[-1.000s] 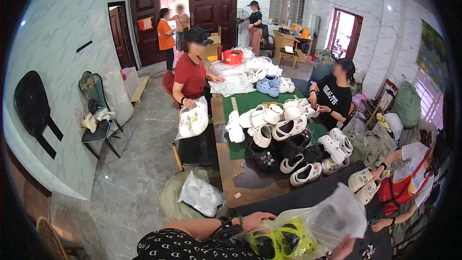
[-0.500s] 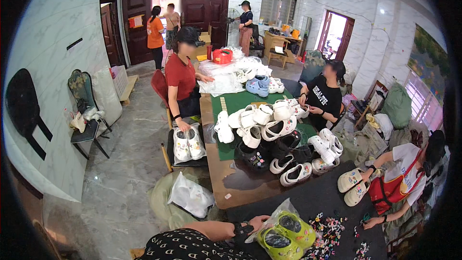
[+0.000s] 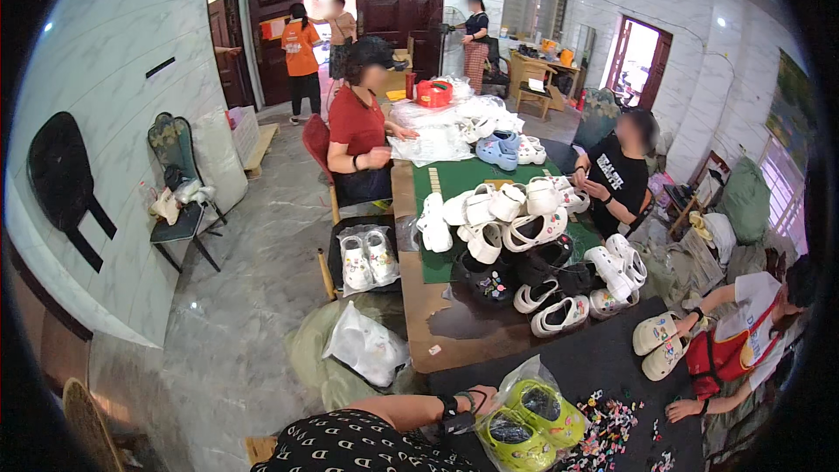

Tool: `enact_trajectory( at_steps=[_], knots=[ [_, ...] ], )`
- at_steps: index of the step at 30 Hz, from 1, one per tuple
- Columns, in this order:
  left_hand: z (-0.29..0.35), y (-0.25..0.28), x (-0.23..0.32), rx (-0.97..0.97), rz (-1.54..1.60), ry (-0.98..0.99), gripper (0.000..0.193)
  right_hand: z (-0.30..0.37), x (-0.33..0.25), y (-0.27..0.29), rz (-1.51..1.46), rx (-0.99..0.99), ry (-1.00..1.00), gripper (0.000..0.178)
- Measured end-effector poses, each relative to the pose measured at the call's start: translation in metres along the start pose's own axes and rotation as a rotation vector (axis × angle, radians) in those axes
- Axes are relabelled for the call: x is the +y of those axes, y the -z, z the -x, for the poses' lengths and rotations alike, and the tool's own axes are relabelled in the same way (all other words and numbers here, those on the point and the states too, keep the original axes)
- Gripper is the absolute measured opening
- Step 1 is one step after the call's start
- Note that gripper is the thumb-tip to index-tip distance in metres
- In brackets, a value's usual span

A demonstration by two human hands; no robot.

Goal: Sort and package shoes into plastic bags at a manufacturing facility.

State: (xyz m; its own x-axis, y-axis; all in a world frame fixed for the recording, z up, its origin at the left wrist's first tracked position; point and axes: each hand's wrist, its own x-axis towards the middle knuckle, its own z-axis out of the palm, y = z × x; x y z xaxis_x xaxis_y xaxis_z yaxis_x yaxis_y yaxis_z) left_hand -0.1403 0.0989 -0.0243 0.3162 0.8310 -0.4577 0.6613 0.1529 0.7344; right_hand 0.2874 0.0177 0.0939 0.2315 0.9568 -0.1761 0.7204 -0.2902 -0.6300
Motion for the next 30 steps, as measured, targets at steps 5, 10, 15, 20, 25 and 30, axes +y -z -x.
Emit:
enact_trajectory(
  at_steps=[5,10,15,20,25,30],
  knots=[
    [0.031,0.030,0.005,0.124,-0.180,0.118,0.041,-0.002,-0.018,-0.019,0.011,-0.137,0.019,0.036],
    [0.046,0.026,0.016,0.454,-0.628,-0.159,0.020,0.018,-0.019,-0.036,-0.007,-0.213,-0.051,0.036],
    [0.052,0.035,0.033,0.399,-0.876,-0.377,0.012,0.043,-0.013,-0.070,0.051,-0.152,0.000,0.033],
    [0.031,0.034,0.010,0.217,-0.464,-0.533,0.027,0.019,-0.017,-0.111,-0.105,-0.193,-0.010,0.047],
    [0.029,0.021,0.037,0.169,-0.165,-0.843,0.034,0.027,0.003,-0.125,-0.060,-0.143,-0.079,0.049],
    [0.009,0.010,0.049,0.110,-0.536,-0.836,0.047,0.037,0.015,-0.124,-0.197,-0.175,-0.235,0.044]
  ],
)
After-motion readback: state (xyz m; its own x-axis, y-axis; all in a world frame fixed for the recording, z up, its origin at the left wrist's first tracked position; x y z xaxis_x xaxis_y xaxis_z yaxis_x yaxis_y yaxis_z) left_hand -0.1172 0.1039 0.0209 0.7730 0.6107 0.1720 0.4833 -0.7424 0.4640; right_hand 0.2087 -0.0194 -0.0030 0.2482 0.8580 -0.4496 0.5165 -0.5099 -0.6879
